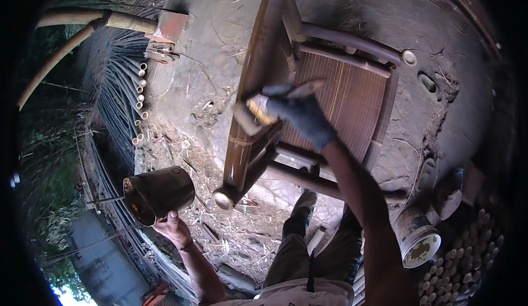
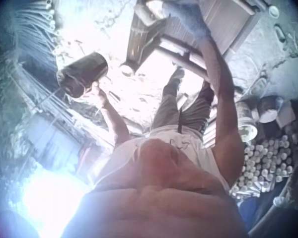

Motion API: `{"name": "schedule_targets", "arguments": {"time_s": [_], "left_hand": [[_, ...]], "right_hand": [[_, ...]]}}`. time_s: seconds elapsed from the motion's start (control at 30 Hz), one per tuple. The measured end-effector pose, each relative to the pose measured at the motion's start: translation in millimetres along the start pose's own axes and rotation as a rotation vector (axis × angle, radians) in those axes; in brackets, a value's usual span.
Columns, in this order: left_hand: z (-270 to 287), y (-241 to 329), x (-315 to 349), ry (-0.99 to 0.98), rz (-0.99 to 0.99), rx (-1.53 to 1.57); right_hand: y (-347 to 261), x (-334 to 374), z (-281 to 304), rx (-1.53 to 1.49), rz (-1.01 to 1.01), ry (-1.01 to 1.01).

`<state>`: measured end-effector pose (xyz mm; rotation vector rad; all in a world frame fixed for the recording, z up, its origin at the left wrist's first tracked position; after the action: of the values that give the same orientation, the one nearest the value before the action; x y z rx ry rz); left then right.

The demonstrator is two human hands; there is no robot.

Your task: The person prepares varnish by pouring it into a can, then applies the varnish to a bamboo chair using a brush. The person works on the chair's frame and legs, ensuring even coverage.

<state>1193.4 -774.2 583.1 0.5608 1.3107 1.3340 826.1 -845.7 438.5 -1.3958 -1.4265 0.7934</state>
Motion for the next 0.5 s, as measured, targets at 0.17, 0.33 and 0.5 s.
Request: {"name": "schedule_targets", "arguments": {"time_s": [0.17, 0.33, 0.5], "left_hand": [[-6, -1, -8, 0.021, 0.116, 0.07], [-25, -18, -21, 0.104, 0.069, 0.009], [-37, -50, -31, 0.109, 0.116, -0.121]], "right_hand": [[-68, -117, 108, 0.152, 0.272, 0.301], [-75, -106, 74, 0.589, 0.936, 0.296], [-3, 58, -41, 1.105, 1.069, -0.087]]}}
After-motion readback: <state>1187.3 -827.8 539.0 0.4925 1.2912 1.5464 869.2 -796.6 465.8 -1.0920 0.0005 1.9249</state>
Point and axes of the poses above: each hand's wrist, its own x-axis away from the middle knuckle, its own z-axis out of the back of the hand, y = z × x, the point moved 1 cm from there along -x, towards the middle knuckle, and after that the axes turned 6 degrees about x, right-handed, at the moved point
